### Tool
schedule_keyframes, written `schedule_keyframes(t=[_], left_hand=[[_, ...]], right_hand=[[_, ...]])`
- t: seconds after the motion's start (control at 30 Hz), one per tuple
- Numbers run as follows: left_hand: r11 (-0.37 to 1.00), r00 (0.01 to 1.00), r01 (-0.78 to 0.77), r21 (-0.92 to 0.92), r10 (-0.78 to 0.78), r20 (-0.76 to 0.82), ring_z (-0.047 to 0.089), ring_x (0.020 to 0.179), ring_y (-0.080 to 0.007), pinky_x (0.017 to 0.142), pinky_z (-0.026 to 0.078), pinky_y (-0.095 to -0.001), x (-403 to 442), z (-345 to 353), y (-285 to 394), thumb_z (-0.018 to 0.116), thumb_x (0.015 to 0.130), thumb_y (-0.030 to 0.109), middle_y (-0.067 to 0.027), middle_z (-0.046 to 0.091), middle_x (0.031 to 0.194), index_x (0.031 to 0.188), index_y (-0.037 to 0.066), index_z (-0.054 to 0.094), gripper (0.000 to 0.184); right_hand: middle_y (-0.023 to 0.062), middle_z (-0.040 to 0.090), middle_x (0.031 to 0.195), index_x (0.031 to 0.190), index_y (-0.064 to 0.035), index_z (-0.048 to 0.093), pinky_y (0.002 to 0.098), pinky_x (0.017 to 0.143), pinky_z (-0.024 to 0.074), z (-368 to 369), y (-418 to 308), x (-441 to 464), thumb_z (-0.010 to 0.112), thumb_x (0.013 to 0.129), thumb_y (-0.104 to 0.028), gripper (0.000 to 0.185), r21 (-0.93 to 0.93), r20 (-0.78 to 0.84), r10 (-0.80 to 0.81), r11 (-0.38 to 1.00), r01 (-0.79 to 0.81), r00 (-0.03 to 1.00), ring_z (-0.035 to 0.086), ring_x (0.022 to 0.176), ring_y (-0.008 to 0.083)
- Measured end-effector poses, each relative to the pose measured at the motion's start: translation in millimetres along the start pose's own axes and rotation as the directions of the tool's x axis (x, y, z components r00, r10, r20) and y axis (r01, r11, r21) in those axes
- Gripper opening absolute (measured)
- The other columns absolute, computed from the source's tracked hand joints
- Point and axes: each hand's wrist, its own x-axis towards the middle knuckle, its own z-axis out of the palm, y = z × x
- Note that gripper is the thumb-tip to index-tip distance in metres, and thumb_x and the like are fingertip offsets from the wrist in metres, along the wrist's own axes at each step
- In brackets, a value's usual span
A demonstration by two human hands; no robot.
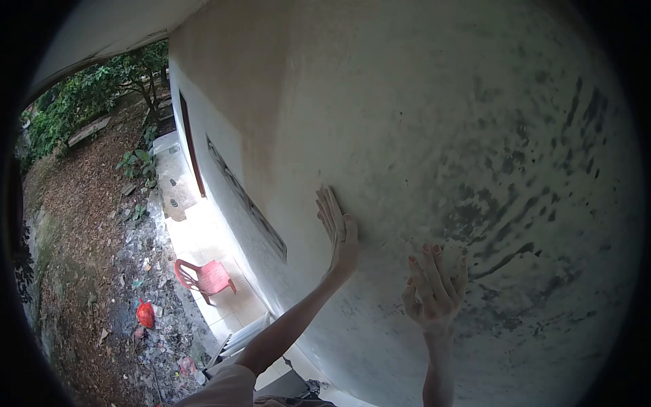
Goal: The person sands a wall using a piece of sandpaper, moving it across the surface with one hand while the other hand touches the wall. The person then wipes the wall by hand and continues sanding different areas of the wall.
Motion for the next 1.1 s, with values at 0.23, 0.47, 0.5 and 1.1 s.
schedule_keyframes(t=[0.23, 0.47, 0.5, 1.1], left_hand=[[1.000, 0.983, 0.001, 0.004, 0.000, -0.183, -0.006, 0.146, -0.0320, 0.116, -0.004, -0.0468, 122, -29, -40, 0.021, 0.102, 0.035, -0.0148, -0.001, 0.158, 0.152, 0.011, 0.002, 0.059], [0.992, 0.972, 0.125, -0.028, -0.128, -0.197, -0.004, 0.146, -0.0334, 0.116, -0.003, -0.0488, 145, -40, -68, 0.020, 0.101, 0.037, -0.0171, -0.001, 0.158, 0.152, 0.012, 0.003, 0.059], [0.997, 0.987, 0.076, -0.010, -0.076, -0.138, -0.005, 0.145, -0.0340, 0.116, -0.004, -0.0484, 108, -28, -37, 0.022, 0.101, 0.035, -0.0180, -0.003, 0.158, 0.152, 0.011, 0.002, 0.060], [0.995, 0.985, -0.095, 0.025, 0.098, -0.140, -0.004, 0.145, -0.0346, 0.116, -0.005, -0.0484, 138, -23, 25, 0.025, 0.098, 0.031, -0.0189, -0.002, 0.157, 0.152, 0.009, 0.003, 0.062]], right_hand=[[0.0044, 0.062, 0.126, 0.119, -0.0194, 0.063, 0.0530, 0.111, 0.0277, -2, 2, -3, 0.055, 0.084, -0.014, 0.037, 0.076, -0.022, 0.003, 0.997, -0.002, 1.000, 0.059, 0.118, 0.0211], [0.0030, 0.063, 0.125, 0.115, -0.0184, 0.063, 0.0497, 0.110, 0.0324, -6, 0, 2, 0.055, 0.082, -0.013, 0.034, 0.102, -0.051, 0.021, 0.995, -0.016, 0.998, 0.062, 0.114, 0.0186], [0.0029, 0.064, 0.124, 0.114, -0.0183, 0.063, 0.0491, 0.110, 0.0325, -6, 0, 2, 0.055, 0.082, -0.013, 0.034, 0.104, -0.055, 0.026, 0.994, -0.020, 0.998, 0.062, 0.113, 0.0185], [0.0002, 0.064, 0.123, 0.107, -0.0187, 0.066, 0.0482, 0.109, 0.0333, -1, -2, 3, 0.056, 0.078, -0.016, 0.030, 0.098, -0.081, 0.038, 0.995, -0.030, 0.996, 0.061, 0.114, 0.0147]])
